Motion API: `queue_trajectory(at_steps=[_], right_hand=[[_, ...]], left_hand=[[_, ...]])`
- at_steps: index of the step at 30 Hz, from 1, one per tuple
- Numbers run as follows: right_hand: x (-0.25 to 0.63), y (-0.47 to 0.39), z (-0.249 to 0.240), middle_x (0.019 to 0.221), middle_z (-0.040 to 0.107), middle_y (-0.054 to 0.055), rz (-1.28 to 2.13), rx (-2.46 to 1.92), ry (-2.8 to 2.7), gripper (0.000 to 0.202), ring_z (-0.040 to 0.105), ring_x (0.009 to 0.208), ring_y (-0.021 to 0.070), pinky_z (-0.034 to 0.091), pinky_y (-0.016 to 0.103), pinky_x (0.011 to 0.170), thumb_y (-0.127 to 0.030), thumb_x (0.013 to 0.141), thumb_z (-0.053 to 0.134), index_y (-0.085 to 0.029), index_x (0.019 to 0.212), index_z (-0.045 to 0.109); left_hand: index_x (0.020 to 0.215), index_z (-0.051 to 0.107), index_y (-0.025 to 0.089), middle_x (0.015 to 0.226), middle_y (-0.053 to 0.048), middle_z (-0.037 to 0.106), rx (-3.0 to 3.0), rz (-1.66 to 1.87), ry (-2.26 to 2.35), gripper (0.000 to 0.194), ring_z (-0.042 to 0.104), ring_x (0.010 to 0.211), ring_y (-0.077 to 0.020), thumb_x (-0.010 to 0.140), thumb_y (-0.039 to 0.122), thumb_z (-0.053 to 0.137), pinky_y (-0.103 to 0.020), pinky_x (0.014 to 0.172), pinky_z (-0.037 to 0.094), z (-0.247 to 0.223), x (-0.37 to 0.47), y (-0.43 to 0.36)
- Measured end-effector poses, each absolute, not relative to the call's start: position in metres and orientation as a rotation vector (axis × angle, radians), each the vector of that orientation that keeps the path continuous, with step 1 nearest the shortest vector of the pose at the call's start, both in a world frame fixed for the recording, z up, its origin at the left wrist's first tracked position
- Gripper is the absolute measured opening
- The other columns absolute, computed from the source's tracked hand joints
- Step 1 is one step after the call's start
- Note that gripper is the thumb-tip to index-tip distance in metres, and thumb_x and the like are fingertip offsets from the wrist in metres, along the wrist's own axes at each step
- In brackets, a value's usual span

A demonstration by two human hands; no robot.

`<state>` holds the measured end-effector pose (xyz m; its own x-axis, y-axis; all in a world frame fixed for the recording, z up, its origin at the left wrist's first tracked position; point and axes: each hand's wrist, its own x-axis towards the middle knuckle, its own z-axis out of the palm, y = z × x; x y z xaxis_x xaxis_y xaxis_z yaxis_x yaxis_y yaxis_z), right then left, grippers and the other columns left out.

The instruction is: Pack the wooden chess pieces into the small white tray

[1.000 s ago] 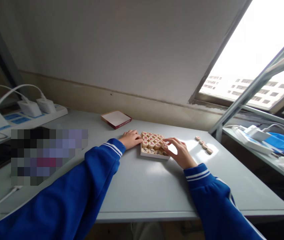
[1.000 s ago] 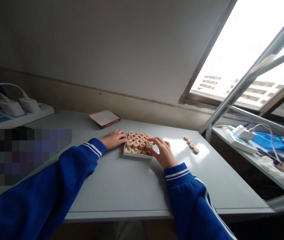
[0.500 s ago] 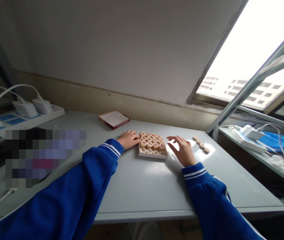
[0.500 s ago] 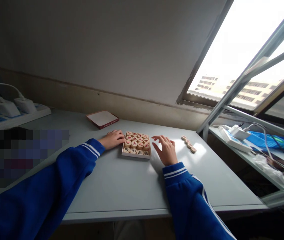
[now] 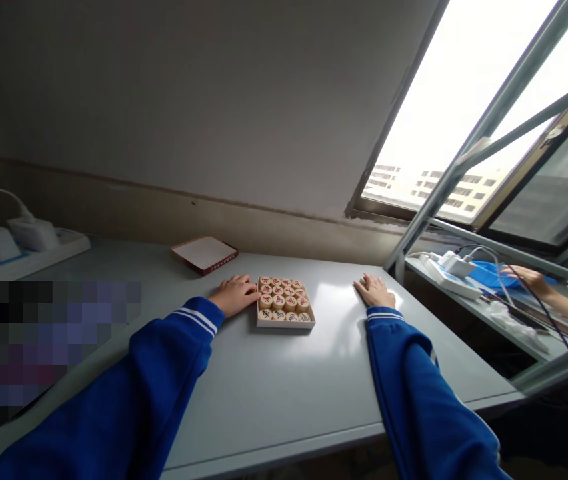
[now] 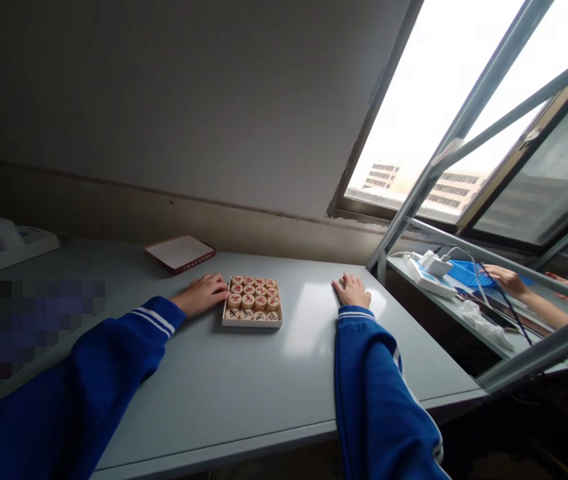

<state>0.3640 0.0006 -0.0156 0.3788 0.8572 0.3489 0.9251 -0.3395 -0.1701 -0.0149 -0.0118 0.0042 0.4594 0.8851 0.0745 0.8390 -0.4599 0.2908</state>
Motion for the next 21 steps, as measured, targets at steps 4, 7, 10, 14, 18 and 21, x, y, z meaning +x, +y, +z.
queue_trajectory(at_steps=[4,7,10,14,18,21], right_hand=[[0.368,0.007,-0.017,0.110,0.059,0.013,-0.260,-2.232,-1.679,0.041,0.056,0.099,0.0242,0.043,0.042,0.082,-0.038,0.082,0.038,-0.019,0.115,0.053],[0.361,0.005,-0.019,0.107,0.061,0.010,-0.241,-2.139,-1.788,0.036,0.058,0.096,0.0210,0.045,0.036,0.082,-0.032,0.082,0.039,-0.018,0.113,0.053],[0.344,0.003,-0.020,0.103,0.064,0.008,-0.200,-2.032,-1.899,0.033,0.059,0.095,0.0187,0.045,0.034,0.083,-0.031,0.083,0.041,-0.018,0.111,0.054],[0.312,-0.002,-0.020,0.096,0.066,0.004,-0.162,-1.884,-2.021,0.030,0.062,0.087,0.0148,0.040,0.034,0.092,-0.032,0.086,0.038,-0.020,0.108,0.055],[0.293,-0.008,-0.021,0.097,0.066,0.003,-0.162,-1.797,-2.067,0.028,0.062,0.086,0.0139,0.033,0.039,0.099,-0.029,0.086,0.038,-0.021,0.107,0.054],[0.289,-0.012,-0.019,0.093,0.067,0.003,-0.193,-1.783,-2.048,0.026,0.062,0.085,0.0164,0.031,0.047,0.098,-0.030,0.085,0.040,-0.022,0.104,0.056]], left_hand=[[0.086,0.060,0.024,0.105,-0.004,0.054,2.492,0.316,1.485,0.032,0.047,0.102,-0.0202,0.082,0.039,0.032,-0.036,0.087,0.037,0.005,-0.015,-0.011],[0.086,0.060,0.024,0.103,-0.004,0.053,2.485,0.308,1.479,0.033,0.046,0.102,-0.0204,0.082,0.040,0.032,-0.036,0.087,0.037,0.005,-0.015,-0.011],[0.087,0.060,0.024,0.103,-0.005,0.053,2.483,0.310,1.476,0.033,0.046,0.102,-0.0206,0.082,0.040,0.031,-0.036,0.087,0.037,0.005,-0.015,-0.011],[0.087,0.060,0.023,0.104,-0.005,0.053,2.475,0.305,1.478,0.032,0.046,0.102,-0.0206,0.083,0.038,0.031,-0.036,0.088,0.036,0.005,-0.015,-0.012],[0.088,0.059,0.023,0.105,-0.006,0.052,2.470,0.307,1.473,0.033,0.045,0.104,-0.0210,0.083,0.039,0.031,-0.037,0.090,0.036,0.005,-0.015,-0.013],[0.087,0.060,0.023,0.106,-0.005,0.052,2.457,0.318,1.467,0.033,0.045,0.104,-0.0214,0.082,0.040,0.032,-0.038,0.090,0.035,0.005,-0.016,-0.013]])
